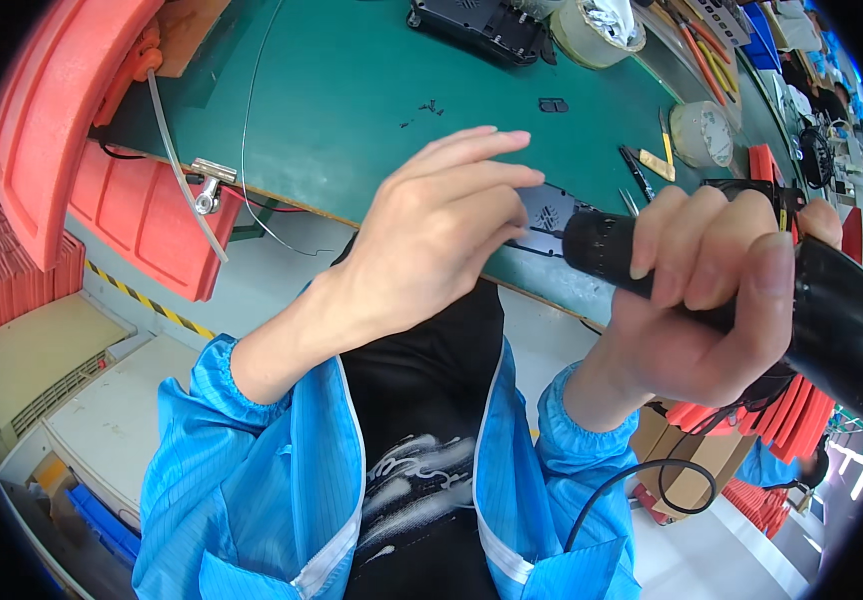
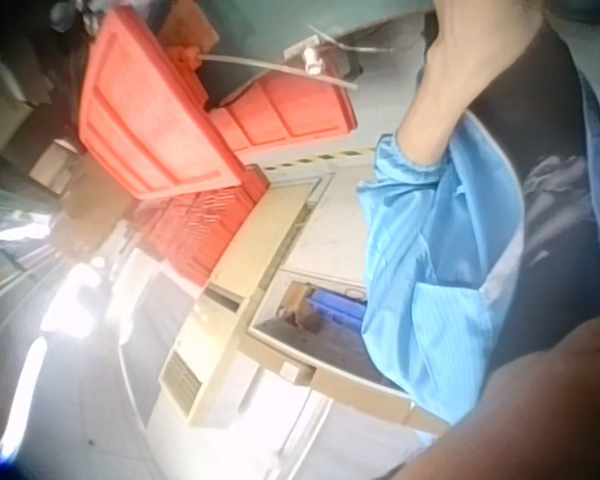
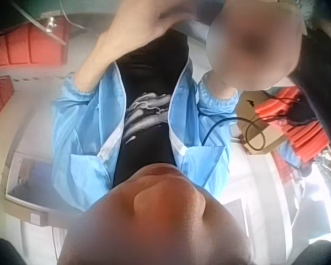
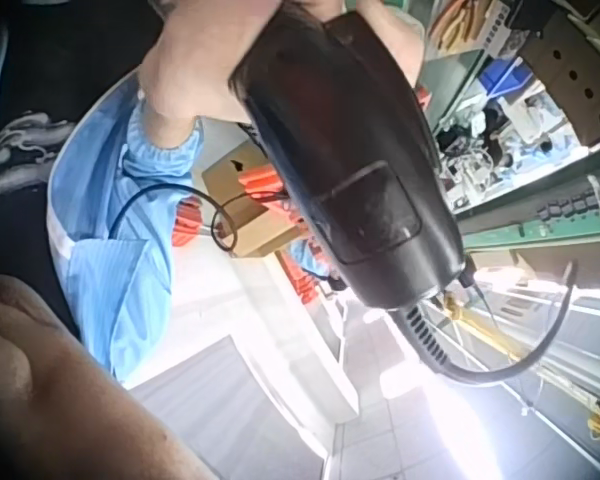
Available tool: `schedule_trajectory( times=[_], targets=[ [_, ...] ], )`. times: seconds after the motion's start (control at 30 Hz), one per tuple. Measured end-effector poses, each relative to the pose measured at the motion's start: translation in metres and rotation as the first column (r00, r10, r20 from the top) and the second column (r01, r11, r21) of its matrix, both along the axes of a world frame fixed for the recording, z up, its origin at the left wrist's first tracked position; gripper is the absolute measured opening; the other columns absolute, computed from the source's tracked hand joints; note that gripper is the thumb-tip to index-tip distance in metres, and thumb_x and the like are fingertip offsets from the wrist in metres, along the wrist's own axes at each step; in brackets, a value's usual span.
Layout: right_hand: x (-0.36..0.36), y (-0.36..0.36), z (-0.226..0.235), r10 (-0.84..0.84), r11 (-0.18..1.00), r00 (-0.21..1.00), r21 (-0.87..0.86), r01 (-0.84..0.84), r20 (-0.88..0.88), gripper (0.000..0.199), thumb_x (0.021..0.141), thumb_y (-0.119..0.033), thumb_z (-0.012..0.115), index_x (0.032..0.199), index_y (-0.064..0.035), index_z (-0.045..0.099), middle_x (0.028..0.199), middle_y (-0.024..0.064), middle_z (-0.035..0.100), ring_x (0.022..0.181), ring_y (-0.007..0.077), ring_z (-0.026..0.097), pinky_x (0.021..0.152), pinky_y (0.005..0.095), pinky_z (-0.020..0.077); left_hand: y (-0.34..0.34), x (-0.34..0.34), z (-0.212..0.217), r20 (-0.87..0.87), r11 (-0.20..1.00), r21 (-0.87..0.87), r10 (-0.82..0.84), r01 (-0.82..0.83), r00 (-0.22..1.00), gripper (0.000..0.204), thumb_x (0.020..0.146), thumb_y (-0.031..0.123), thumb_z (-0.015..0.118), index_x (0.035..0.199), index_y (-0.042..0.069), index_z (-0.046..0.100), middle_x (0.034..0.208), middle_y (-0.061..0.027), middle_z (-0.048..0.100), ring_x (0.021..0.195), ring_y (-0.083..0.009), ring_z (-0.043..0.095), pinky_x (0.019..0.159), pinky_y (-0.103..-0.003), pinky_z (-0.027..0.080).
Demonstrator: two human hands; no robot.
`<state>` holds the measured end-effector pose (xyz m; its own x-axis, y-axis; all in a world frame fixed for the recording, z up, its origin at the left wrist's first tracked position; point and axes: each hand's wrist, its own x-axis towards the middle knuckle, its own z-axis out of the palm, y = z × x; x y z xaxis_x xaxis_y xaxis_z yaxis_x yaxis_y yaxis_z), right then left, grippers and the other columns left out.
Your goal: Assembling and disassembling handheld electronic devices at a workbench using an electric screwdriver and tweezers.
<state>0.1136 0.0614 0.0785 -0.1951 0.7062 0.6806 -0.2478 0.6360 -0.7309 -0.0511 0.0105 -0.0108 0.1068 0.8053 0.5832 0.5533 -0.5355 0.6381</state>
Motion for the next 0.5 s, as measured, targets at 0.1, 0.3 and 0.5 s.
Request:
schedule_trajectory(
  times=[0.1, 0.3, 0.5],
  targets=[
    [0.009, 0.017, 0.000, 0.003, 1.000, 0.999, 0.015, -0.003, -0.035, 0.027, 0.098, -0.006, 0.059, 0.124, -0.0023, 0.053, 0.069, 0.0031, 0.050, 0.056, 0.0129, 0.049, 0.054, 0.0324, 0.0443, 0.007, -0.013, 0.005, -0.073, 0.995, 0.013, 0.095, -0.095, 0.993, 0.020, 0.072, 0.001, 0.085, 0.088, 0.002, 0.074, 0.113, -0.0099, 0.077, 0.126, -0.0366, 0.065, 0.102, -0.046, 0.055],
    [0.027, 0.092, -0.015, -0.242, 0.964, 0.963, 0.086, 0.253, -0.117, 0.041, 0.094, -0.009, 0.074, 0.126, 0.0111, 0.058, 0.081, 0.0132, 0.069, 0.066, 0.0202, 0.067, 0.085, 0.0359, 0.0555, 0.026, -0.043, -0.002, -0.292, 0.969, 0.031, 0.242, -0.244, 0.925, 0.019, 0.075, 0.006, 0.085, 0.092, 0.003, 0.076, 0.113, -0.0107, 0.077, 0.124, -0.0364, 0.066, 0.101, -0.046, 0.055],
    [0.011, 0.144, -0.024, -0.642, 0.748, 0.761, 0.141, 0.649, -0.093, 0.041, 0.097, -0.016, 0.075, 0.127, 0.0060, 0.058, 0.094, 0.0127, 0.068, 0.079, 0.0163, 0.067, 0.073, 0.0289, 0.0545, 0.014, 0.003, 0.015, -0.235, 0.996, -0.084, -0.006, -0.014, 0.972, 0.049, 0.075, 0.014, 0.088, 0.120, 0.004, 0.072, 0.122, -0.0126, 0.073, 0.127, -0.0373, 0.063, 0.106, -0.048, 0.053]
  ],
)
